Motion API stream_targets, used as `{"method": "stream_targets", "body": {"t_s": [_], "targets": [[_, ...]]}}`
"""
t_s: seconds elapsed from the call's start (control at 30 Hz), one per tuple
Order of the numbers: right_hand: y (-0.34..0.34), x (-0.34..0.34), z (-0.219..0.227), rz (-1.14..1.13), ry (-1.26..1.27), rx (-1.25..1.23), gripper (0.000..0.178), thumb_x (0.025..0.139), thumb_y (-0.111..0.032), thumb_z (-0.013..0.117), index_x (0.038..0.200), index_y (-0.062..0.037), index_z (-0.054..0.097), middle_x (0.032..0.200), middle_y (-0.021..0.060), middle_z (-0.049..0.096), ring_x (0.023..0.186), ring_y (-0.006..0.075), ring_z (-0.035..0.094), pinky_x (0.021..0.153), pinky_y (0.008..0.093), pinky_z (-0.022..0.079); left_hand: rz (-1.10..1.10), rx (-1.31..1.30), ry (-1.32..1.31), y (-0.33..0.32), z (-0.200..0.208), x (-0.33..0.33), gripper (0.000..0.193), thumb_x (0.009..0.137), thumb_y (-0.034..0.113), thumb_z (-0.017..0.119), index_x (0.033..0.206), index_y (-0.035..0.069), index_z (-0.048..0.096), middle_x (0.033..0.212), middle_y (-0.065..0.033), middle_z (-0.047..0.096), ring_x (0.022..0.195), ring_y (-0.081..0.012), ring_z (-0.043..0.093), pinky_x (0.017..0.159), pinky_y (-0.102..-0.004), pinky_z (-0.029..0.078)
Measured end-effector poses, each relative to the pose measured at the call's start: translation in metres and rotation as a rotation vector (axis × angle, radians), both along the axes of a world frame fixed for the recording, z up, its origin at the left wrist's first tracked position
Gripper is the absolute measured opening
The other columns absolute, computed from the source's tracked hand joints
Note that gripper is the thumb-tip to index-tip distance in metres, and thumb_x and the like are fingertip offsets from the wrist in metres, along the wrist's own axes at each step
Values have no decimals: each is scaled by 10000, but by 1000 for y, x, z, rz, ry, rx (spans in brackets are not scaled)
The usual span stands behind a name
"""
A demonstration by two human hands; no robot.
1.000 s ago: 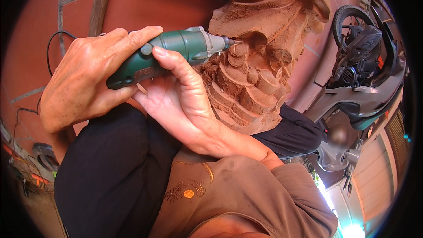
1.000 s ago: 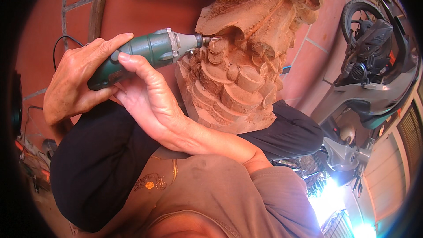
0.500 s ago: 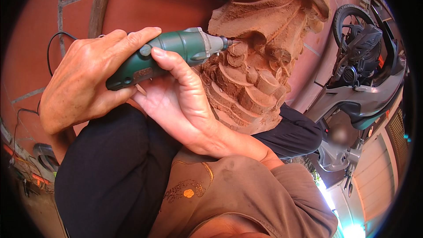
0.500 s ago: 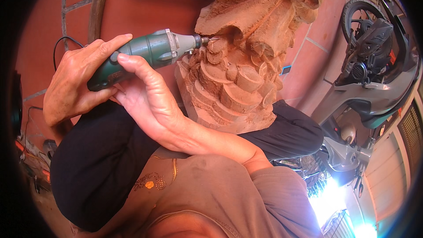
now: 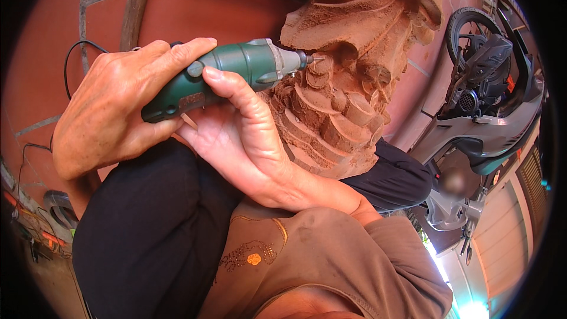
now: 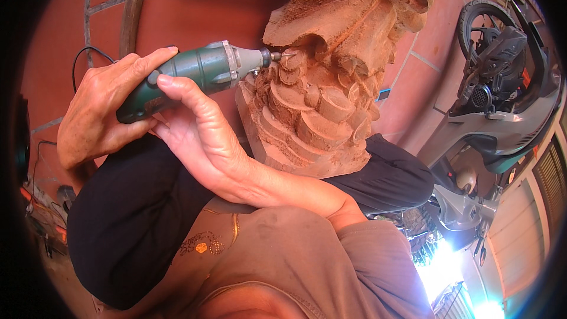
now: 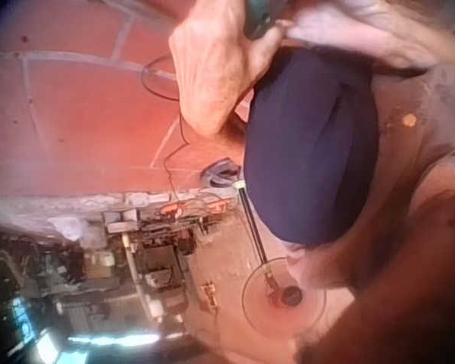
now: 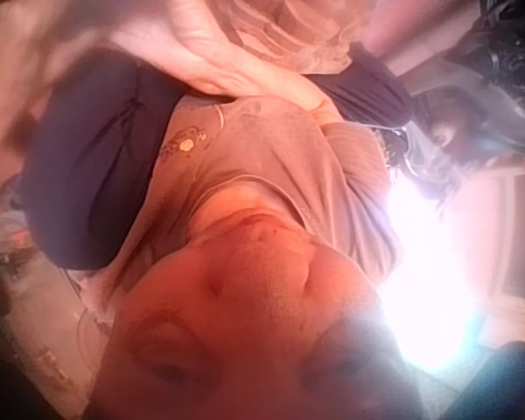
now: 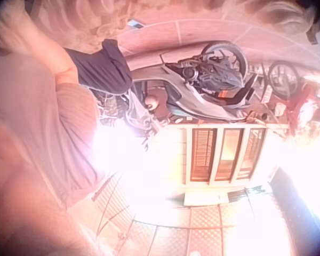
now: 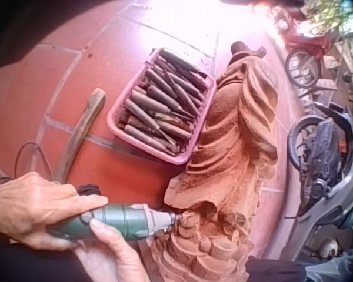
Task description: The person uses a green rotary tool to carve details into a wooden sculpture, focusing on layered sections. They hold the tool with both hands and adjust the angle to refine the surface, then set the tool down and reach for a chisel from a nearby tray.
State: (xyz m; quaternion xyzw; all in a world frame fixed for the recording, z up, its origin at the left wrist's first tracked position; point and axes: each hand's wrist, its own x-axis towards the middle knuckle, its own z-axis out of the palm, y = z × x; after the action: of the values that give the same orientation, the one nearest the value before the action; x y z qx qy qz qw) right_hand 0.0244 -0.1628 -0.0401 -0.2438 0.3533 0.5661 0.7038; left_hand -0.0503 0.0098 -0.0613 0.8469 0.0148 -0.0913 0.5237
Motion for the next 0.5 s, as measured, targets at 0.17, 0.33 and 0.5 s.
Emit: {"method": "stream_targets", "body": {"t_s": [0.17,0.33,0.5], "targets": [[0,-1,2,3,-11,2,410,910,-254,720,1227,-73,533,1178,42,605,1149,168,558,1083,379,388,2,15,-2,-1,1,-2,926,534,29,810,1415,43,522,951,-176,653,807,-357,638,705,-420,512],[-1,-2,4,8,-22,-8,409,910,-250,719,1228,-74,530,1174,45,605,1142,165,556,1077,373,390,5,22,-24,-2,2,-3,930,538,40,815,1420,48,521,951,-171,652,799,-346,636,701,-420,511],[-1,-1,6,14,-16,-8,393,910,-247,720,1215,-76,540,1166,36,608,1134,159,559,1073,368,392,6,31,-29,-2,4,-4,928,540,39,817,1420,44,520,951,-168,650,806,-343,634,704,-417,512]]}}
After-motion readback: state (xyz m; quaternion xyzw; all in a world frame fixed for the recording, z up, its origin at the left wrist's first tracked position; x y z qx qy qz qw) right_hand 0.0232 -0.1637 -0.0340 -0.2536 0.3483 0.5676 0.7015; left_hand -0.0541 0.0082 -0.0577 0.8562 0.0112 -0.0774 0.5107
